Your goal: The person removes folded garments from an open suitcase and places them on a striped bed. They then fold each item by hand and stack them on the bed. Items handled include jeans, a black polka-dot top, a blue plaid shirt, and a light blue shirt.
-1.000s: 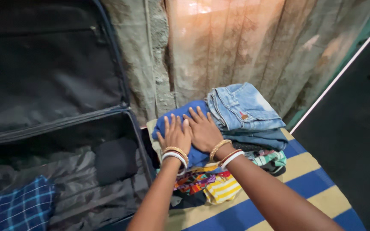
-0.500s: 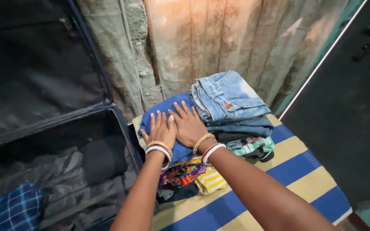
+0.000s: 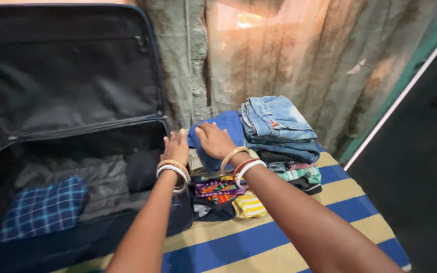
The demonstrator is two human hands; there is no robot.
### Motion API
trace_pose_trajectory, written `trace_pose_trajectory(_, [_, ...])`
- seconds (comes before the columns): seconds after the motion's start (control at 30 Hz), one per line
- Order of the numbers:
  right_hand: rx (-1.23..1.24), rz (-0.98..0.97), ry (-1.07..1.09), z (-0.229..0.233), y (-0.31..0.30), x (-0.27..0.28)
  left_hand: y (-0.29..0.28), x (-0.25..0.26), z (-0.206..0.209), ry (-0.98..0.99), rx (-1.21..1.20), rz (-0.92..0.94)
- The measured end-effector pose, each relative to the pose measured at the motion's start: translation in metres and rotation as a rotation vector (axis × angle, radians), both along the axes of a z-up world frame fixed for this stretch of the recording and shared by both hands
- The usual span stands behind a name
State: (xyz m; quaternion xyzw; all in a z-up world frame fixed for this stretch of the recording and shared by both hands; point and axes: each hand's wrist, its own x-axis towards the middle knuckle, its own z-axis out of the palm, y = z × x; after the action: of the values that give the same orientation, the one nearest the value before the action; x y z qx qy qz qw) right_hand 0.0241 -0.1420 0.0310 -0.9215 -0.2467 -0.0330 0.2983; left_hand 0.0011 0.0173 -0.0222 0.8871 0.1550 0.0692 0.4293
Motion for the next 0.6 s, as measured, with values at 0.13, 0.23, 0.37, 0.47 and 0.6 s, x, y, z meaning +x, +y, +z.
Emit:
trace_pose_trajectory(0.13, [0.098, 0.068, -0.006, 0.015, 0.038, -0.033, 0.033, -0.042, 0.024, -0.021, -0.020, 0.084])
trace_pose_trajectory(0.23, [0.137, 0.105, -0.032, 0.010, 0.070, -0.042, 0.063, -0.060, 0.028, -0.069, -0.042, 0.134])
trace_pose_trajectory(0.37, [0.229, 0.248, -0.122, -0.004, 0.121, -0.043, 0.111, -0.079, 0.027, -0.053, -0.034, 0.182])
trace_pose_trajectory(0.47, [0.199, 0.189, -0.041, -0.005, 0.159, -0.045, 0.159, -0.080, 0.023, -0.038, -0.045, 0.215])
trace_pose_trajectory(0.6, [0.186, 0.200, -0.025, -0.014, 0.223, -0.049, 0.235, -0.071, -0.005, -0.105, 0.006, 0.223])
